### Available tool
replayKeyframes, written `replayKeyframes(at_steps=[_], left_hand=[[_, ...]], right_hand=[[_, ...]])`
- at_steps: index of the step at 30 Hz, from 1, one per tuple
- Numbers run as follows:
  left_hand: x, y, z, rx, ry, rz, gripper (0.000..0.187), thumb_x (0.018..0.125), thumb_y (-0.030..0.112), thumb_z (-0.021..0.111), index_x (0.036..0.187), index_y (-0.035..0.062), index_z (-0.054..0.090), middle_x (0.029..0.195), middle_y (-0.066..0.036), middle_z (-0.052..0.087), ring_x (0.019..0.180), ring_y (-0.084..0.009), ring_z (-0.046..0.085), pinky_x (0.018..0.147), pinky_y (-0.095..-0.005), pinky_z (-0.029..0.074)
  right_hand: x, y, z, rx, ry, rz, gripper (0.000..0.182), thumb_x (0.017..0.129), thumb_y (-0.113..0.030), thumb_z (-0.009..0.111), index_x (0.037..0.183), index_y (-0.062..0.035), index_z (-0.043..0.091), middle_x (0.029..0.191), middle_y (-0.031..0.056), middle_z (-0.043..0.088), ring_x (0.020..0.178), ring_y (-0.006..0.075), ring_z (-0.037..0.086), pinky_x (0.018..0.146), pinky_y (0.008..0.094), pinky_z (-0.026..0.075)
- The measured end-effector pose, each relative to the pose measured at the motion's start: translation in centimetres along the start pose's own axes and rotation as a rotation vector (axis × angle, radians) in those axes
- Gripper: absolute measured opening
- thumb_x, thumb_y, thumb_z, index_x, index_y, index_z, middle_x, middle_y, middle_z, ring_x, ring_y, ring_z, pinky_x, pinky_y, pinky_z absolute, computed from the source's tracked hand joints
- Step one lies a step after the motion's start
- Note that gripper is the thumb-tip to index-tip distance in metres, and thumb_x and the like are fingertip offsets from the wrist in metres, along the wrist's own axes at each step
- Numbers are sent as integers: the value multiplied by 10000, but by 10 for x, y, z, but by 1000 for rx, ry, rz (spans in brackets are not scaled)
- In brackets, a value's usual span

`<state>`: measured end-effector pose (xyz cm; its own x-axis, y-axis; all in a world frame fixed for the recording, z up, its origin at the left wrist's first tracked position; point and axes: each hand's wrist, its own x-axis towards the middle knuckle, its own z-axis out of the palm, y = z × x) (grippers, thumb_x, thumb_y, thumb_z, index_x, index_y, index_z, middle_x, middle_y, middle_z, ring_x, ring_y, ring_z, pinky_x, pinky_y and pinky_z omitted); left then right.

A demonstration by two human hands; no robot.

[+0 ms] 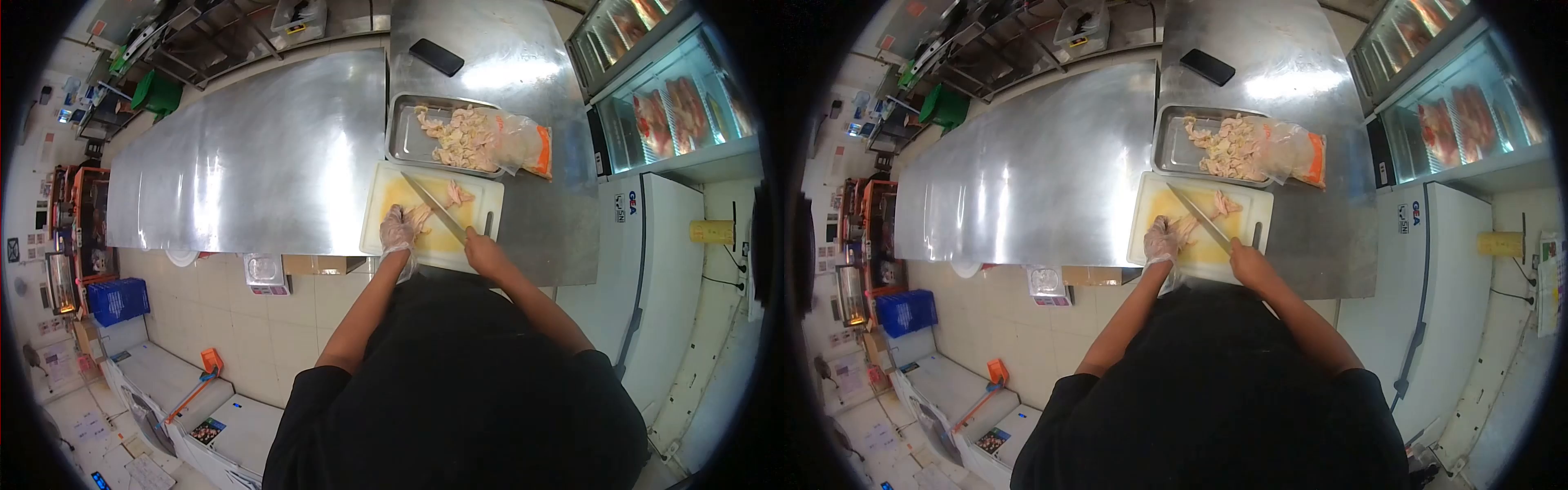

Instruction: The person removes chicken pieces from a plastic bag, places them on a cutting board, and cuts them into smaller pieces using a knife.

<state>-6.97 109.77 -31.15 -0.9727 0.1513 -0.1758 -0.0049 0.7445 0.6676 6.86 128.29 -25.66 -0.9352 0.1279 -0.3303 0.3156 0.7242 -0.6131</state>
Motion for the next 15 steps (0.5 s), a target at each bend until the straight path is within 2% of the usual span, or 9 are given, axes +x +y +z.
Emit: replayKeyframes(at_steps=[1,6,9,13,15], left_hand=[[1,-2,-3,3,1,-8,159,880,203,593,934,54,580,847,-202,645,822,-407,632,719,-475,489],[-5,9,-17,25,64,-32,235,898,281,584,946,51,605,864,-212,662,841,-398,645,726,-474,493],[-6,18,-26,47,-6,-129,174,877,211,589,946,51,587,896,-195,650,877,-390,633,761,-469,493],[-8,18,-27,18,-39,-148,186,876,218,586,977,63,612,938,-188,653,886,-376,638,773,-456,502],[-10,19,-27,52,70,-18,305,858,294,604,1049,60,645,885,-183,677,858,-365,658,769,-436,515]], right_hand=[[0,1,-4,-51,-16,61,156,949,-144,465,974,2,417,726,263,605,738,476,606,675,571,463],[-4,-3,-16,-163,-42,91,155,957,-160,418,988,-10,439,773,264,634,756,469,627,683,578,478],[-10,-14,-18,-150,-68,57,152,956,-153,415,988,-6,438,771,266,633,750,461,632,676,570,487],[-11,-20,-9,-144,-176,17,141,952,-137,424,979,1,416,767,274,617,724,475,613,662,572,476],[-12,-18,-7,-188,-175,13,132,942,-123,424,977,4,420,772,274,618,722,470,618,663,566,482]])
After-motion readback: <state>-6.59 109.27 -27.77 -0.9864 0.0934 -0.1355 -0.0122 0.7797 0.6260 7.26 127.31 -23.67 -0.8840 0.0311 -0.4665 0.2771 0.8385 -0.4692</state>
